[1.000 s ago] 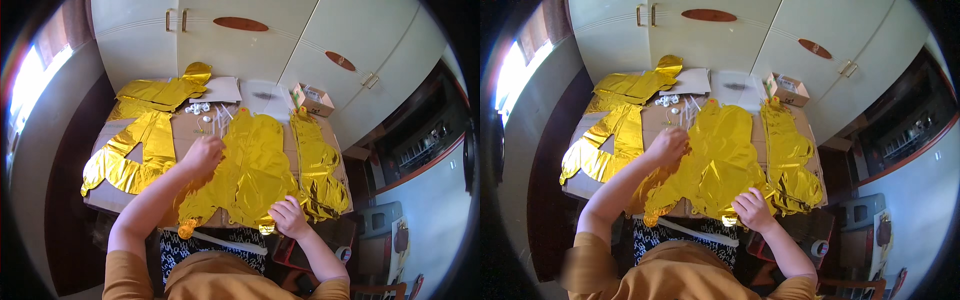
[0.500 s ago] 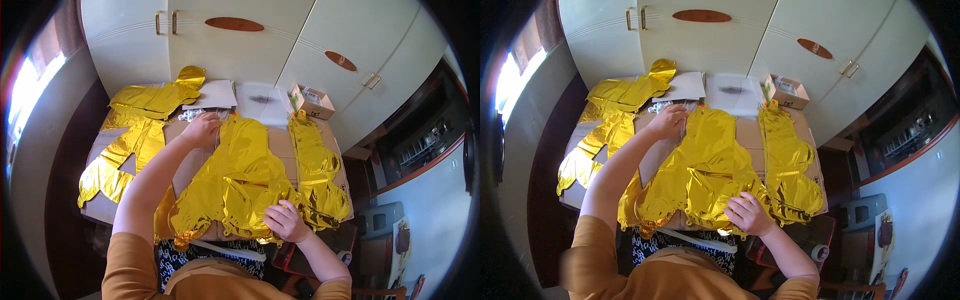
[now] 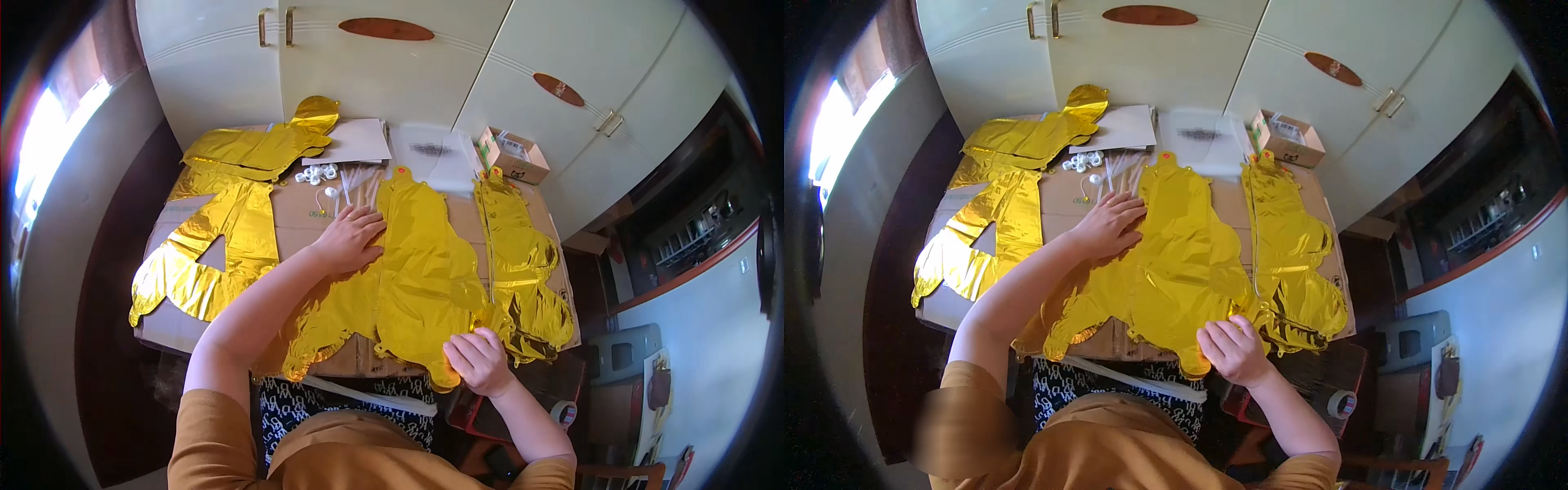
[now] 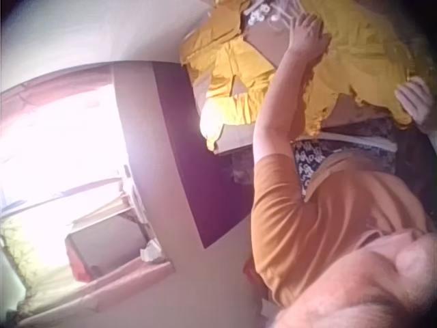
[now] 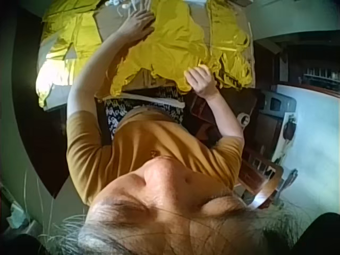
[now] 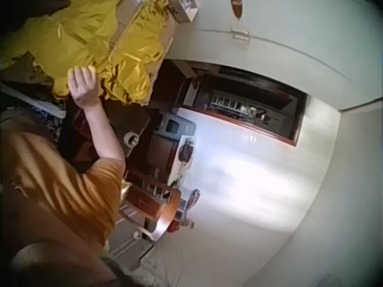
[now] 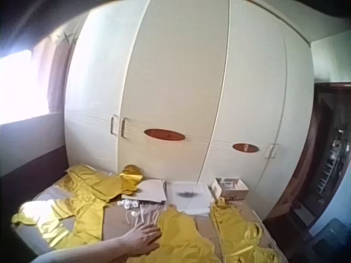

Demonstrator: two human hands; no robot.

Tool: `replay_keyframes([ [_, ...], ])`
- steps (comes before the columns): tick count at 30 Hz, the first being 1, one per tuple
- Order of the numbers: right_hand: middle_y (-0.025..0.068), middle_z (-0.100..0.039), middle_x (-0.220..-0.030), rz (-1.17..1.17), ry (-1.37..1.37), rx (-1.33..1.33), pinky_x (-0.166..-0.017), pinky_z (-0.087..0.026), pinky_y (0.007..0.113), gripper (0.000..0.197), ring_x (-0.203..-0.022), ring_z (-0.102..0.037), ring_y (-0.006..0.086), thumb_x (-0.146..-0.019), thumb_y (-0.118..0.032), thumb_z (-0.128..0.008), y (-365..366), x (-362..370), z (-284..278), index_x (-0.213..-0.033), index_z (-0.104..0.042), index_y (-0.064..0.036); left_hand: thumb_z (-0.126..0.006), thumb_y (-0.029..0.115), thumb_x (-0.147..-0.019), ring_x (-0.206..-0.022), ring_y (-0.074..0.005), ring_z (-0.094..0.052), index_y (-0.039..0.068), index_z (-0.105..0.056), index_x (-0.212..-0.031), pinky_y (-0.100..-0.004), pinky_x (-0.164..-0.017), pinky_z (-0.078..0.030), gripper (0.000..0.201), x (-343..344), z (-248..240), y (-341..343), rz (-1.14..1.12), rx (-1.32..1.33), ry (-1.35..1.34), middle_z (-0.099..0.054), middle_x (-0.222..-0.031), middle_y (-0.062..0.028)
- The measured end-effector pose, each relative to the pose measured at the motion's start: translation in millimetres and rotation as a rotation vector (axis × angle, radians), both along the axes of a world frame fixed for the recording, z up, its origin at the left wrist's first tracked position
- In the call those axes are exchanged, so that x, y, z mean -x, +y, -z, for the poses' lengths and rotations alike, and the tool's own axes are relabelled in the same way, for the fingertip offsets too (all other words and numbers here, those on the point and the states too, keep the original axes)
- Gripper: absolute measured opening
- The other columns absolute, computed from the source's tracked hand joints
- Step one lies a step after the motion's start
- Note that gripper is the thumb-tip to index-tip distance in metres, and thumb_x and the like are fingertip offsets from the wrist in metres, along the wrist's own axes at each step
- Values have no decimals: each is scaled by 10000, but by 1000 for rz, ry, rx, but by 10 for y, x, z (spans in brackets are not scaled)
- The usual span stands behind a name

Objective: Folding gold foil balloons and placing them into plastic retail sleeves with instruction cards.

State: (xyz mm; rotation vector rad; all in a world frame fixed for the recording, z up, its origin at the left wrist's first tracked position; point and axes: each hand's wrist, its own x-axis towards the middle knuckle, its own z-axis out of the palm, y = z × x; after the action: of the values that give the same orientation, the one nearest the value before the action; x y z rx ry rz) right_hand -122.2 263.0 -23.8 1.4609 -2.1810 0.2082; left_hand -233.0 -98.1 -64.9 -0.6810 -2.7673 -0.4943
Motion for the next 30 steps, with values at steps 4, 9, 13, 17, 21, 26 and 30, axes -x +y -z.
replay_keyframes([
  [4, 73, -694, -1030, -83, 34, -11, -917, -479, 402, 192, -944, -660, 201, -884, -150, -653, 4, -42, 61, -1057, -666, -68, -673, 357, -900, -1402, -361, -413, 33, -525, -1374, -534, -1180, -281, 592, -48, 3, 14, 23, 20, -4, -524, -1445, -156],
  [9, 85, -691, -1038, -116, 59, 10, -885, -494, 388, 200, -956, -658, 216, -894, -145, -647, 37, 20, 31, -1073, -662, -57, -666, 352, -914, -1417, -378, -394, 31, -339, -1506, -532, -1196, -259, 749, -293, -33, -51, 23, -109, -76, -501, -1458, -193],
  [13, 94, -685, -1057, -118, 34, -13, -884, -494, 385, 212, -958, -653, 227, -885, -146, -630, -22, -32, 95, -1072, -666, -53, -634, 364, -933, -1420, -342, -391, 36, -247, -1555, -500, -1204, -249, 802, -423, -19, -77, -27, -90, -58, -574, -1363, -184],
  [17, 98, -678, -1074, -89, 22, -12, -897, -492, 394, 236, -972, -647, 231, -871, -156, -617, -105, 17, 144, -1075, -670, -51, -621, 342, -946, -1409, -351, -402, 35, -253, -1554, -503, -1198, -258, 775, -448, 3, -60, -45, -141, -26, -540, -1393, -205],
  [21, 94, -673, -1097, -67, 22, -15, -942, -475, 410, 240, -1003, -639, 233, -877, -165, -602, -149, 71, 129, -1078, -677, -57, -612, 325, -956, -1380, -374, -423, 45, -276, -1546, -503, -1189, -272, 734, -439, 37, -105, -60, -163, 24, -503, -1431, -206],
  [26, 88, -676, -1106, -36, -12, -45, -965, -465, 414, 237, -1039, -633, 234, -875, -166, -603, -95, 15, 140, -1075, -683, -66, -644, 301, -932, -1333, -389, -460, 38, -466, -1414, -504, -1165, -310, 577, -503, -64, -68, -38, -142, 120, -516, -1405, -206],
  [30, 74, -692, -1098, 28, -41, -65, -969, -450, 431, 245, -1032, -645, 240, -861, -161, -614, -50, -124, 114, -1074, -711, -88, -699, 285, -878, -1246, -376, -517, 22, -622, -1209, -487, -1101, -385, 430, -706, -319, 218, 138, -148, 120, -575, -1287, -187],
])
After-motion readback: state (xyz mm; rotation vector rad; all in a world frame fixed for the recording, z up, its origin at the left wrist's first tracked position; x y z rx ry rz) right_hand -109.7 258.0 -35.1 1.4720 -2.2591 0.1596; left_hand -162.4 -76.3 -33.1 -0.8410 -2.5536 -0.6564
